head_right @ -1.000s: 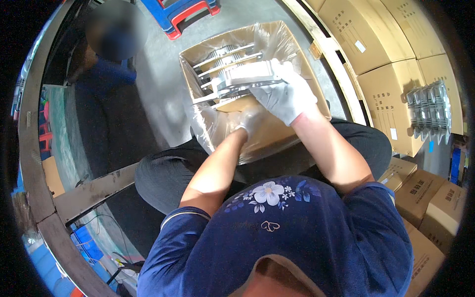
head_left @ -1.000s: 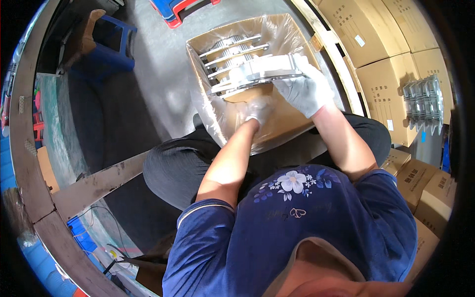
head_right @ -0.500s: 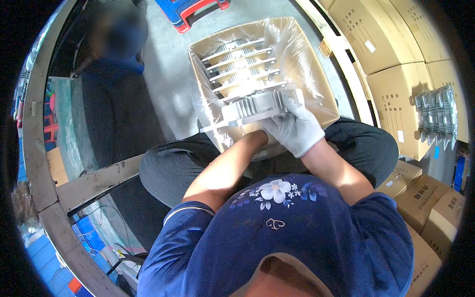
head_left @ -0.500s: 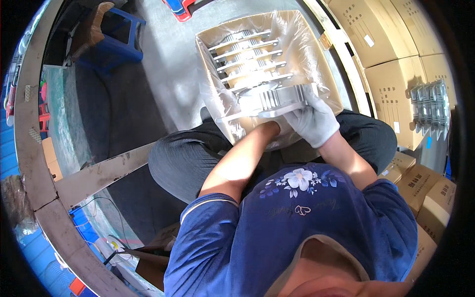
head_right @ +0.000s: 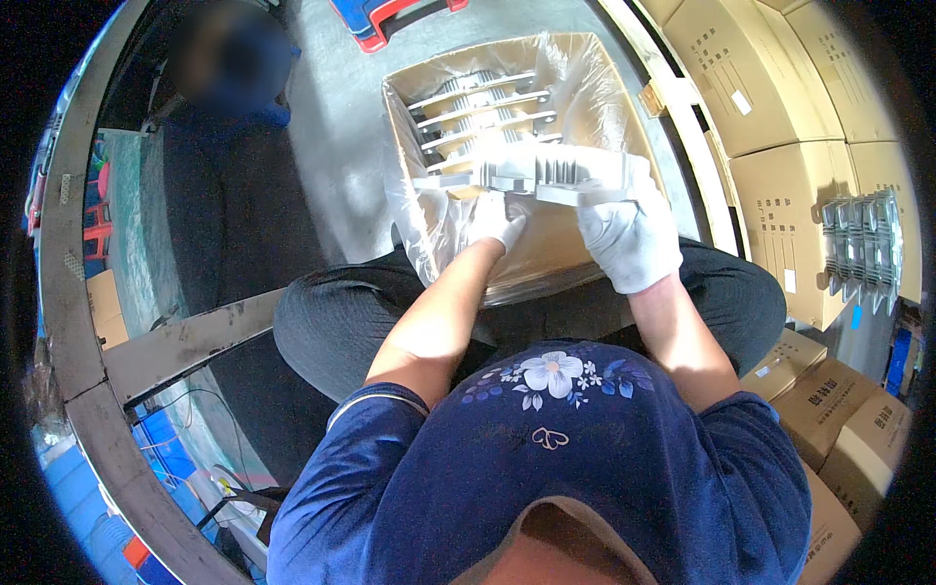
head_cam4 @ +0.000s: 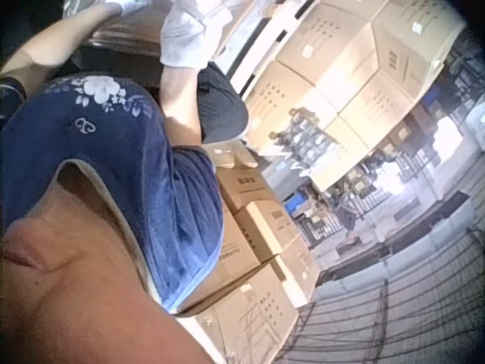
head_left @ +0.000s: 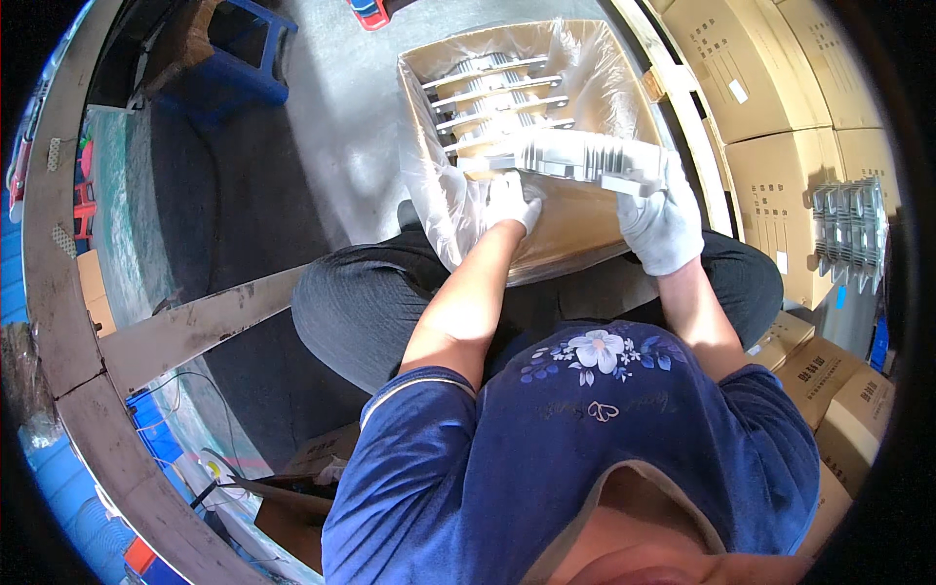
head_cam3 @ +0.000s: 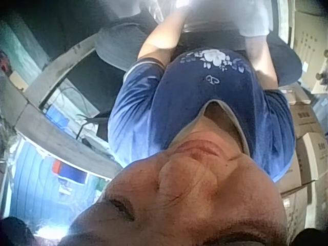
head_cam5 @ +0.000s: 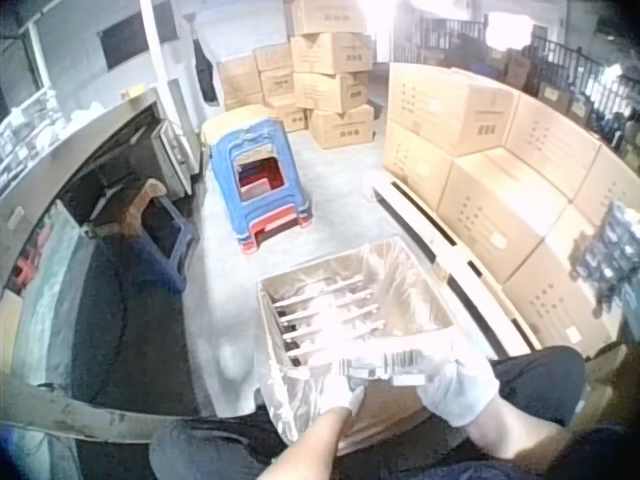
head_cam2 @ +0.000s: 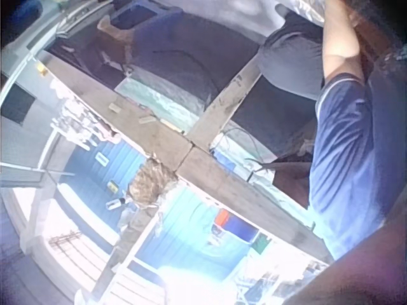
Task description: The person packs metal components and cardboard dividers into a plastic-lined box, folds the flaps closed, seals the box with tape using a tape dispenser, and lifts the box away.
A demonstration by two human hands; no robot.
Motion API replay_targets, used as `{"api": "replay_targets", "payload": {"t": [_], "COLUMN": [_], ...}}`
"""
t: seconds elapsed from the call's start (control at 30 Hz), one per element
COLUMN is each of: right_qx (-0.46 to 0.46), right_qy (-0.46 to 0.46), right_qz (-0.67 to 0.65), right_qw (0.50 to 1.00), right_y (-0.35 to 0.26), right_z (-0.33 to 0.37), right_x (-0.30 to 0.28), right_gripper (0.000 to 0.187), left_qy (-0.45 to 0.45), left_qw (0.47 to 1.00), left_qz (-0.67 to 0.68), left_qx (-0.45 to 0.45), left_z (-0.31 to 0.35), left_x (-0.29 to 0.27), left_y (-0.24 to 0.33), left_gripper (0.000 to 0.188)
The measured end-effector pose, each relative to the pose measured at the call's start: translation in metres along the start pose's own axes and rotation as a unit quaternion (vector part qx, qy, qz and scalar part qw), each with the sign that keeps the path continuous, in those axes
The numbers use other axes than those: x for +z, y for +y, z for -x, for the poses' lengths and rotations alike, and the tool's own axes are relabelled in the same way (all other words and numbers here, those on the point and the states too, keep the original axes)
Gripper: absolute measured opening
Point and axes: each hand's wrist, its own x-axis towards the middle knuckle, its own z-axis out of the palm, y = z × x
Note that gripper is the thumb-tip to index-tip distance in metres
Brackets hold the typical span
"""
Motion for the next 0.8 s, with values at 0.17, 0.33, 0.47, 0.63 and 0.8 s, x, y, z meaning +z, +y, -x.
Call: {"api": "replay_targets", "payload": {"t": [0.17,0.33,0.47,0.63,0.8], "right_qx": [-0.001,0.076,0.054,0.077,0.107], "right_qy": [-0.003,0.078,0.154,0.257,0.321], "right_qz": [0.059,-0.016,-0.006,-0.060,-0.040], "right_qw": [0.998,0.994,0.987,0.961,0.940], "right_y": [0.011,0.043,0.060,0.082,0.110], "right_z": [-0.008,-0.023,-0.031,-0.048,-0.068], "right_x": [0.014,-0.022,-0.056,-0.096,-0.108], "right_gripper": [0.033,0.026,0.025,0.030,0.027], "left_qy": [-0.175,-0.176,-0.184,-0.186,-0.192], "left_qw": [0.984,0.984,0.982,0.981,0.979], "left_qz": [0.006,0.020,0.036,0.056,0.074], "left_qx": [0.029,0.019,0.020,0.009,0.004], "left_z": [-0.010,0.003,0.003,0.003,0.013], "left_x": [-0.013,-0.007,-0.005,0.003,-0.003], "left_y": [0.025,0.021,0.019,0.023,0.003], "left_gripper": [0.047,0.045,0.044,0.042,0.041]}}
